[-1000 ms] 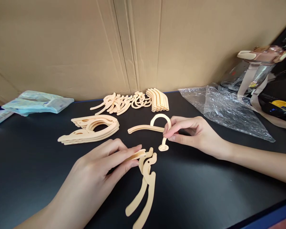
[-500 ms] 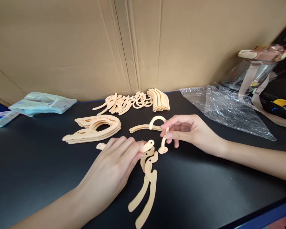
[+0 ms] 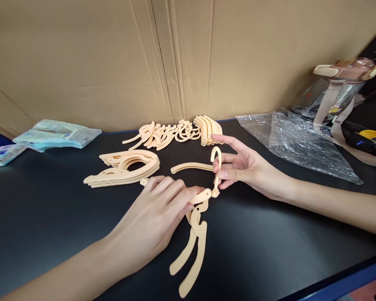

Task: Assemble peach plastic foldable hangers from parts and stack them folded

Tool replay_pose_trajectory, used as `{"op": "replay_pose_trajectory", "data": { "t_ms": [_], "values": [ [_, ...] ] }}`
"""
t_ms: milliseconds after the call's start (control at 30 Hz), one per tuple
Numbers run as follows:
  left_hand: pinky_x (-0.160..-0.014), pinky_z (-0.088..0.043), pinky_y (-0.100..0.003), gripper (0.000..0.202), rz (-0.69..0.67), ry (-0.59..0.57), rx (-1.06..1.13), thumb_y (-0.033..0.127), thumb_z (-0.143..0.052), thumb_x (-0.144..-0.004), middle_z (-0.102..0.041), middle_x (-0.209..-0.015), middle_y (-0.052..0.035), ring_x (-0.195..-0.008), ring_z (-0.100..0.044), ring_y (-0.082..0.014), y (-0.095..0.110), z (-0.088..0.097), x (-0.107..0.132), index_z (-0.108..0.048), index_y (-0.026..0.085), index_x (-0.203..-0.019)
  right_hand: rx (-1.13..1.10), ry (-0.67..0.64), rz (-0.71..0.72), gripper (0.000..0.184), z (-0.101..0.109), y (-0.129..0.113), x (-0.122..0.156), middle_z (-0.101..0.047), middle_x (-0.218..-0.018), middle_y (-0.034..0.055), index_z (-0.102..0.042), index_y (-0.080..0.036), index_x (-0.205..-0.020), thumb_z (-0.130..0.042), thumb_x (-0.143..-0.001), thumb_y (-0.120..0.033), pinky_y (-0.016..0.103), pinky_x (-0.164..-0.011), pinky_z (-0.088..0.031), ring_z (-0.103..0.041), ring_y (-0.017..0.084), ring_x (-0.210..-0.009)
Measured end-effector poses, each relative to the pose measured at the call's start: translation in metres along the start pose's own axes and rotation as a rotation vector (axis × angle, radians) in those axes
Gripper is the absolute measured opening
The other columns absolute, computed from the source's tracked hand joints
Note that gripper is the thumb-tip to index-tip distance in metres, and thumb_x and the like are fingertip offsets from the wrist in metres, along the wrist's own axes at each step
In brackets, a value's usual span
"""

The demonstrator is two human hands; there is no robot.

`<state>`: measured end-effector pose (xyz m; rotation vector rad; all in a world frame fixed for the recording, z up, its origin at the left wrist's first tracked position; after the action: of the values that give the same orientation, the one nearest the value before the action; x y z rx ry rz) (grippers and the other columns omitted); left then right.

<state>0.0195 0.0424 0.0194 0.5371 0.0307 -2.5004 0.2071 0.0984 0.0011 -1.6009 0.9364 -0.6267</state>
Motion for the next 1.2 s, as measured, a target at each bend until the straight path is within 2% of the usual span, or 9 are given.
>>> {"op": "replay_pose_trajectory", "data": {
  "t_ms": [167,433,600,767,933,1200],
  "values": [
    [-0.078,-0.033,-0.033,0.023,0.044,-0.016,0.052,0.009,-0.037,-0.104,-0.056,-0.089,0.0001,-0.080,-0.043,-0.0191,-0.0013,0.0013,0.0000,-0.053,0.021,-0.115,-0.028,-0.008,-0.050,0.072,0.0003,0.0009,0.0007,-0.065,-0.088,-0.0069,-0.040,-0.031,-0.146,-0.074,-0.085,-0.012,0.023,-0.074,-0.062,-0.071,0.008,-0.078],
    [-0.081,-0.032,-0.033,0.025,0.033,0.000,0.049,0.008,-0.037,-0.104,-0.055,-0.090,-0.0001,-0.081,-0.043,-0.0195,-0.0016,0.0006,0.0014,-0.052,0.020,-0.120,-0.039,-0.003,-0.115,0.057,-0.0003,0.0013,0.0002,-0.070,-0.089,-0.0043,-0.057,-0.026,-0.138,-0.076,-0.085,-0.015,0.022,-0.074,-0.062,-0.074,0.010,-0.082],
    [-0.082,-0.031,-0.033,0.026,0.005,-0.008,0.039,0.006,-0.036,-0.103,-0.054,-0.091,-0.0011,-0.082,-0.042,-0.0202,-0.0015,0.0000,0.0016,-0.051,0.018,-0.120,-0.016,0.003,-0.146,0.056,-0.0004,0.0042,0.0008,-0.076,-0.092,-0.0004,-0.062,-0.023,-0.133,-0.080,-0.081,-0.014,0.021,-0.073,-0.062,-0.076,0.012,-0.080],
    [-0.082,-0.031,-0.033,0.025,-0.008,-0.015,0.022,0.004,-0.037,-0.102,-0.054,-0.090,-0.0018,-0.083,-0.043,-0.0205,-0.0020,0.0003,0.0023,-0.050,0.017,-0.119,-0.008,0.000,-0.141,0.031,-0.0010,0.0062,0.0010,-0.079,-0.092,0.0011,-0.071,-0.019,-0.112,-0.080,-0.082,-0.017,0.020,-0.073,-0.061,-0.077,0.011,-0.079],
    [-0.082,-0.031,-0.033,0.025,-0.008,-0.021,0.077,0.004,-0.034,-0.103,-0.054,-0.090,-0.0008,-0.082,-0.044,-0.0194,-0.0015,0.0011,0.0017,-0.049,0.018,-0.117,0.033,-0.018,-0.091,0.020,-0.0020,0.0044,0.0005,-0.079,-0.088,0.0018,-0.065,-0.017,-0.096,-0.080,-0.083,-0.018,0.023,-0.072,-0.061,-0.076,0.012,-0.075],
    [-0.085,-0.031,-0.033,0.025,-0.043,-0.017,0.105,0.005,-0.031,-0.105,-0.055,-0.090,0.0005,-0.082,-0.045,-0.0170,0.0007,0.0040,0.0012,-0.049,0.017,-0.118,0.044,-0.035,-0.079,0.019,-0.0003,0.0027,0.0000,-0.077,-0.085,-0.0006,-0.061,-0.018,-0.094,-0.078,-0.085,-0.020,0.021,-0.069,-0.057,-0.072,0.009,-0.070]
  ]
}}
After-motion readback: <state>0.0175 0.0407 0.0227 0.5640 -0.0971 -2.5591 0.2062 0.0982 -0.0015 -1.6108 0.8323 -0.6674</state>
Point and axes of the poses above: each hand's wrist, its own x-axis away from the middle knuckle, its own z-axis out of the back of the hand, y = z × x, the point moved 5 cm from there along -x, towards the middle knuckle
